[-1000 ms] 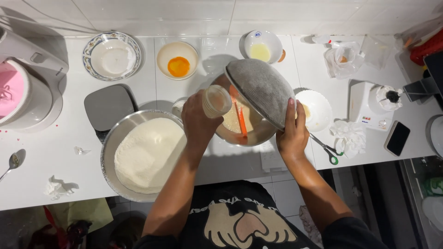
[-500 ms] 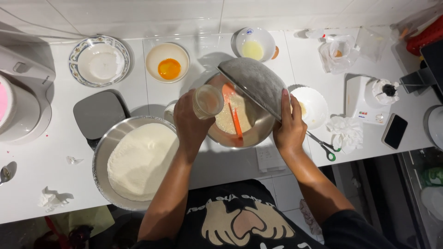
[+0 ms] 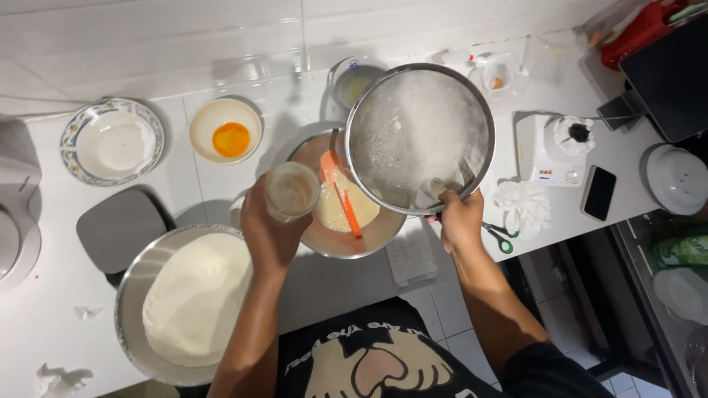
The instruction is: Sifting flour and other dry ingredients into a mixing bowl and combining them using a spatula.
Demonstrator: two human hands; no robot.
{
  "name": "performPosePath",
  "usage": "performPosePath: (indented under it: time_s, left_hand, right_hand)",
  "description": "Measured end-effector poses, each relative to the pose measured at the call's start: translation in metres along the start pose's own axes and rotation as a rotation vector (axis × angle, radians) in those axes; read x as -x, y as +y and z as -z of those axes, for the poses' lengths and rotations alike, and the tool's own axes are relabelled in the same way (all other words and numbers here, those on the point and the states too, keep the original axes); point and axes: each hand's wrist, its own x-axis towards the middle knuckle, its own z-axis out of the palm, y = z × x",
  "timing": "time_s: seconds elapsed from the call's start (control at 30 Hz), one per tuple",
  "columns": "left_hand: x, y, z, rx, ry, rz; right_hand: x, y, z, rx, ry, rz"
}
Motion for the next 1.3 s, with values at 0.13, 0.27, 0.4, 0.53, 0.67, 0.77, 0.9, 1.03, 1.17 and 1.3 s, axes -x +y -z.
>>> performPosePath:
  time_s: [0.13,0.27,0.4,0.53,0.67,0.77,0.9,1.03,1.17,1.3]
  left_hand:
    - [0.008,0.000,0.001,-0.043,-0.026,0.024]
    - [0.015,0.010,0.004,-0.053,-0.035,0.091]
    - [0.026,0.017,0.006,-0.006,-0.028,0.100]
    - [0.036,0.012,0.011,-0.025,0.011,0.132]
    - [0.043,0.013,0.025,0.002,0.053,0.160]
    - [0.048,0.021,0.043,-0.015,0.026,0.227]
    - [0.058,0.018,0.056,0.015,0.079,0.211]
    - [0.066,0.017,0.064,0.031,0.076,0.219]
    - [0.069,0.017,0.072,0.028,0.086,0.232]
    - [0.071,0.025,0.085,0.072,0.079,0.280]
  right_hand:
    - [-0.057,0.014,0.048,-0.122,0.011,-0.263]
    - [-0.052,-0.030,0.060,-0.104,0.044,-0.254]
    - [-0.032,-0.039,0.072,-0.048,0.120,-0.252]
    - [-0.041,0.011,0.094,-0.028,0.119,-0.273]
    - [-0.042,0.028,0.101,0.050,0.150,-0.194]
    - [-0.005,0.010,0.096,0.490,0.343,0.370]
    - [0.050,0.007,0.035,0.684,-0.006,1.030]
    - [0.059,0.052,-0.070,0.936,-0.502,0.851]
    - [0.046,0.087,-0.115,1.621,-0.760,0.404]
    - [0.026,0.115,-0.094,1.593,-0.701,0.455]
